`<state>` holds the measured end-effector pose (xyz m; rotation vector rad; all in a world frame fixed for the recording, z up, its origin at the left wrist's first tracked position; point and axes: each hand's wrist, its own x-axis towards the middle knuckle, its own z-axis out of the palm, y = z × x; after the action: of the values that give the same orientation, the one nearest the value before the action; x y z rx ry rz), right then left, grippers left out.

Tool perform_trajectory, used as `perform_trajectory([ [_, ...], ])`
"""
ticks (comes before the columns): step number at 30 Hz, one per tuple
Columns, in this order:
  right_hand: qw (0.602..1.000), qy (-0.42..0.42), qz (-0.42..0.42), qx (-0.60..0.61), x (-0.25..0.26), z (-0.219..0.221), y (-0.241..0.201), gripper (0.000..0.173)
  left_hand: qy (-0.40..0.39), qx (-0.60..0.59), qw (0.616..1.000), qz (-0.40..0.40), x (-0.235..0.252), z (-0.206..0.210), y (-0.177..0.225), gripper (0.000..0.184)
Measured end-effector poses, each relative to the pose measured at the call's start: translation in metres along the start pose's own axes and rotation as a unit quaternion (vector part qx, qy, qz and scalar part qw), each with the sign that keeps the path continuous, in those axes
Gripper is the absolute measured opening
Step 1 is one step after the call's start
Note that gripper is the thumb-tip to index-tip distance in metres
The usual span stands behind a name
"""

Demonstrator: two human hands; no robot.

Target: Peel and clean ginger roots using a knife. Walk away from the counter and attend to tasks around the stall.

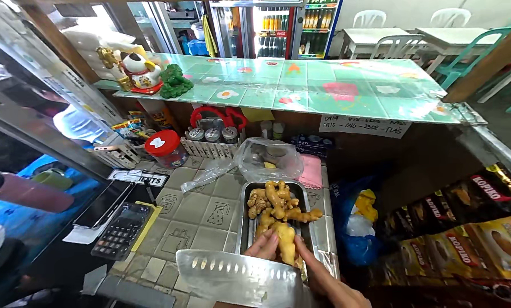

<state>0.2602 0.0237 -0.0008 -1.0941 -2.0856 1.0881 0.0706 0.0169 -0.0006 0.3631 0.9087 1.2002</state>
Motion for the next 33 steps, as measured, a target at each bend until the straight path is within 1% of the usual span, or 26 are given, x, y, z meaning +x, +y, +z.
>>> perform_trajectory([
  [5,0.999,0.019,-0.029,-0.017,0.000,-0.003,-0.001,0.079,0.002,-0.041,0.999,-0.014,-0.004,0.002,-0.001,0.034],
  [13,0.999,0.012,-0.048,-0.003,-0.002,-0.006,0.000,0.078,-0.025,-0.044,0.999,-0.017,-0.006,0.004,-0.001,0.039],
  [17,0.999,0.004,-0.054,0.003,-0.002,-0.007,-0.001,0.077,-0.033,-0.025,0.999,-0.006,-0.003,0.002,-0.005,0.043],
  [20,0.998,0.011,-0.055,0.001,-0.002,-0.007,0.000,0.075,-0.059,-0.031,0.998,0.021,-0.003,0.002,-0.004,0.043],
  [24,0.999,0.011,-0.034,0.021,-0.003,-0.006,-0.002,0.081,-0.071,-0.023,0.996,0.042,-0.002,0.002,-0.004,0.043],
  [26,0.999,0.022,-0.022,0.033,-0.005,-0.003,-0.004,0.084,-0.062,-0.016,0.997,0.042,-0.004,0.005,-0.002,0.043],
  [29,1.000,0.017,-0.019,-0.001,-0.003,-0.006,-0.010,0.085,-0.054,0.004,0.998,0.038,-0.005,0.006,-0.001,0.043],
  [31,0.999,0.010,-0.034,-0.019,-0.003,-0.005,-0.004,0.088,-0.055,0.012,0.998,0.041,-0.005,0.003,-0.003,0.043],
  [33,0.999,0.018,-0.041,-0.031,-0.004,-0.005,0.000,0.085,-0.059,0.004,0.997,0.042,-0.006,0.000,-0.005,0.042],
])
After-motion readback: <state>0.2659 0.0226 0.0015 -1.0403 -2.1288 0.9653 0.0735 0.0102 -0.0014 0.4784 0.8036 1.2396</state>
